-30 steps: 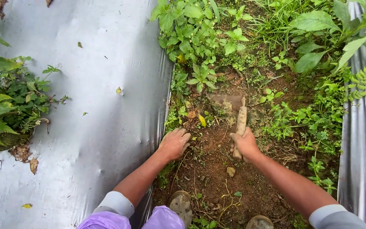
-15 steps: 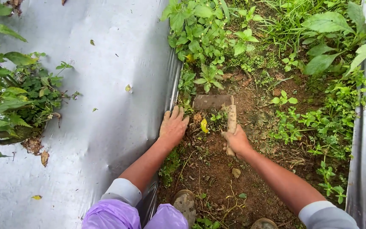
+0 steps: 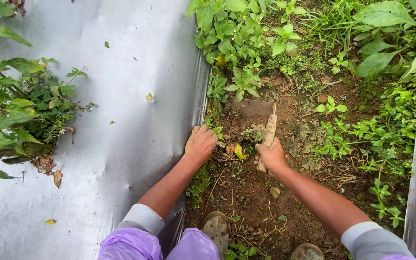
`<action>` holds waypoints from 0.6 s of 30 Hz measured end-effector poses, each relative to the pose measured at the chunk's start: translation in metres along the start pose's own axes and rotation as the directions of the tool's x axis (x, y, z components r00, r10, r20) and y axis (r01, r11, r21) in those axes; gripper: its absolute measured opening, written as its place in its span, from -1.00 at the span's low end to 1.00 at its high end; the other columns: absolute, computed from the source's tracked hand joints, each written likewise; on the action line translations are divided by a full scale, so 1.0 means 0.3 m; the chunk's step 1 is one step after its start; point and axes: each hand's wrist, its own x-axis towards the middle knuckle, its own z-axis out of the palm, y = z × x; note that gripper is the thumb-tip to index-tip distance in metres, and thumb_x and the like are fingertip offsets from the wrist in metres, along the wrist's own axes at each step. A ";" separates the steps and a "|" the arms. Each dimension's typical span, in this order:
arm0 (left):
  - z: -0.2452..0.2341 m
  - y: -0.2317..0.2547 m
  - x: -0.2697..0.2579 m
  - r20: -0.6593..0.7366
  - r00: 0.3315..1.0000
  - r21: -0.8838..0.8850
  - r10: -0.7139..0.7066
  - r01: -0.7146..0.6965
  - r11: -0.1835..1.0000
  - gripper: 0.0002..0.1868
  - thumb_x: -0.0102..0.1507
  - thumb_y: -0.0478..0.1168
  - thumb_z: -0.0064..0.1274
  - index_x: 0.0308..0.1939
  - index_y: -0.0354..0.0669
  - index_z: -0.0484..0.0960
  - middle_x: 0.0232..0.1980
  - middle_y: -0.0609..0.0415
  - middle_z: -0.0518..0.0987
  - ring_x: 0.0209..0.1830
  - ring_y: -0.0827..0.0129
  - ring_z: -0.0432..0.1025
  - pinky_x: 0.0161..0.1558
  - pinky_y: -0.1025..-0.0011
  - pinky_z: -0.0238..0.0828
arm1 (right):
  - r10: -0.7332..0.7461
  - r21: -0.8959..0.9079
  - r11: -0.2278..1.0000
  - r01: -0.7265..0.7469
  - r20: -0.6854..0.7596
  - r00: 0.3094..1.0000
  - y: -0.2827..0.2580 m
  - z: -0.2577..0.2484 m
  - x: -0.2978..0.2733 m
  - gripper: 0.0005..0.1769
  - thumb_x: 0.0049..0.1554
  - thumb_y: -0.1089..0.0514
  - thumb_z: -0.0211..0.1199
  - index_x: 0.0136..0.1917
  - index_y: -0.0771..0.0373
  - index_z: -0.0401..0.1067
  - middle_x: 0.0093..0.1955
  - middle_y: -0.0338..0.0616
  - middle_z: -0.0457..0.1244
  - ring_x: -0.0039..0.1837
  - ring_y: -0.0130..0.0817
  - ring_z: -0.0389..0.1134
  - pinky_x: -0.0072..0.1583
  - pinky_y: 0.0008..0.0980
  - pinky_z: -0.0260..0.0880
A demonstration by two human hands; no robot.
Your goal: The person uses a hand hoe to loosen soil and uproot weeds growing along the edge of a plastic-covered garden bed. They repeatedly scrape the ground and pull out the unwanted plants by hand, clearing a narrow strip of soil between the bed and the surrounding area.
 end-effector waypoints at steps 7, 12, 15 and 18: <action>-0.011 0.040 -0.054 0.095 0.994 -0.040 0.054 -0.050 0.998 -0.85 0.18 -0.25 0.00 -0.51 0.00 0.58 -0.45 0.11 0.51 -0.20 0.19 0.33 -0.10 0.20 0.20 | 0.117 -0.217 0.972 -0.094 0.093 0.989 0.077 -0.113 -0.188 -0.56 0.16 0.35 0.26 0.27 0.45 0.22 -0.27 0.12 0.28 -0.38 -0.21 0.35 -0.34 -0.20 0.59; -0.001 0.056 -0.099 0.146 0.988 -0.065 0.046 -0.037 0.997 -0.80 0.22 -0.25 -0.04 -0.51 0.03 0.57 -0.44 0.16 0.50 -0.18 0.23 0.30 -0.08 0.25 0.20 | 0.064 0.162 0.984 -0.071 0.050 0.997 -0.015 0.010 -0.087 -0.59 0.26 0.27 0.04 0.33 0.38 0.07 -0.18 -0.07 0.20 -0.30 -0.40 0.30 -0.25 -0.41 0.56; -0.044 0.048 -0.068 0.117 0.993 -0.092 0.007 0.004 0.996 -0.87 0.20 -0.25 0.00 -0.46 -0.03 0.57 -0.40 0.09 0.49 -0.16 0.22 0.32 -0.09 0.26 0.23 | 0.140 0.057 0.987 -0.152 0.181 0.974 0.107 0.055 -0.084 -0.54 0.26 0.30 0.08 0.38 0.42 0.08 -0.17 0.04 0.24 -0.31 -0.30 0.32 -0.28 -0.33 0.56; -0.214 0.041 0.009 0.129 0.990 -0.020 -0.050 0.053 0.998 -0.74 0.27 -0.24 0.06 0.05 -0.03 0.65 0.14 -0.07 0.52 0.18 0.06 0.32 -0.03 0.16 0.25 | 0.185 0.060 0.978 -0.200 0.197 0.963 0.120 0.012 -0.198 -0.42 0.22 0.32 0.11 0.46 0.42 0.04 -0.16 0.05 0.25 -0.31 -0.30 0.32 -0.27 -0.29 0.57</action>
